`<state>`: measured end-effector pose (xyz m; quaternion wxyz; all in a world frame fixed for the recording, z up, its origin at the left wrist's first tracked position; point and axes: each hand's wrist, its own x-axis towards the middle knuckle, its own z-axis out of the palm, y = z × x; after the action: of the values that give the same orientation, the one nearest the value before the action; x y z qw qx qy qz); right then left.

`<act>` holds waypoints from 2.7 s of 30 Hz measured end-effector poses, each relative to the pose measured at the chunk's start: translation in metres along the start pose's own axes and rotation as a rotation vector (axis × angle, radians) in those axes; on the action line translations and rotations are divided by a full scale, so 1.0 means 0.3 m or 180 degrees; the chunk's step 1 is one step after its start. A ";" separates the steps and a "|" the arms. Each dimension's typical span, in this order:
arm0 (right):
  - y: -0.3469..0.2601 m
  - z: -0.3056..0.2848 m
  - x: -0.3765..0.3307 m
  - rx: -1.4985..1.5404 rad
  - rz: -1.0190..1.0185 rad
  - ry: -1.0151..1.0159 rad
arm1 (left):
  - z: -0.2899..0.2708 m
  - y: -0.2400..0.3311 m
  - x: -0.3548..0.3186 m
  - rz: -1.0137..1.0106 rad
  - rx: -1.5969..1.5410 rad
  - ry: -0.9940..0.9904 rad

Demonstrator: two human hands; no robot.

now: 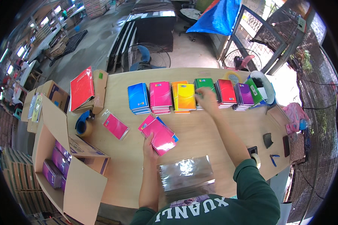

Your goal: The person gathers small colorful notebooks from stacks on a table, places them into clear plastic bags, and then puts the bagged notebooks into a cardboard box.

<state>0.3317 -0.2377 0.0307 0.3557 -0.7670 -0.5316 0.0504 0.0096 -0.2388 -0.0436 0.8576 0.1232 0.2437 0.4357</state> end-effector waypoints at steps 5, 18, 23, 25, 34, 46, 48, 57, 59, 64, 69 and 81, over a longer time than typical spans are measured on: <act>0.307 -0.209 0.080 -0.1076 0.1083 0.0949 | 0.017 -0.057 -0.040 -0.0133 0.0327 -0.0117; 0.348 -0.367 0.103 0.0128 0.1816 0.0259 | 0.168 -0.162 0.043 -0.0093 0.0903 -0.0330; 0.245 -0.301 -0.088 0.2491 0.1569 -0.0156 | 0.144 -0.202 0.077 -0.0199 0.0977 -0.0453; 0.007 -0.225 -0.205 0.2087 0.1580 -0.0598 | 0.130 -0.193 0.071 -0.0345 0.0607 -0.0506; 0.182 -0.061 -0.065 -0.0122 0.0562 0.0709 | 0.064 -0.240 -0.030 -0.0490 0.0458 -0.0041; 0.028 0.046 0.140 -0.2346 0.0276 -0.1368 | 0.061 -0.177 -0.021 -0.0125 0.0853 0.0070; 0.012 0.037 0.133 -0.2119 0.0279 -0.1326 | 0.057 -0.175 -0.021 -0.0143 0.0801 0.0045; -0.030 -0.242 0.071 -0.0635 -0.0598 -0.0578 | 0.098 -0.142 -0.036 -0.0527 0.0740 0.0011; -0.160 -0.310 -0.044 0.0017 -0.0765 -0.1626 | 0.056 -0.130 -0.029 -0.0919 0.0605 -0.0160; -0.306 -0.284 -0.252 -0.0625 -0.2912 -0.2131 | 0.012 -0.170 -0.039 -0.1801 -0.0347 -0.0791; -0.120 -0.113 -0.132 0.0175 -0.1449 -0.1596 | 0.030 -0.176 -0.084 -0.1582 -0.0500 -0.0593; -0.261 0.239 -0.001 -0.1826 -0.0361 -0.1180 | -0.071 -0.005 -0.048 -0.0137 0.0716 -0.0012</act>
<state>0.2379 -0.1886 0.0244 0.0252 -0.7829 -0.6215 0.0175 -0.0079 -0.2514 -0.0579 0.8480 0.2142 0.2920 0.3868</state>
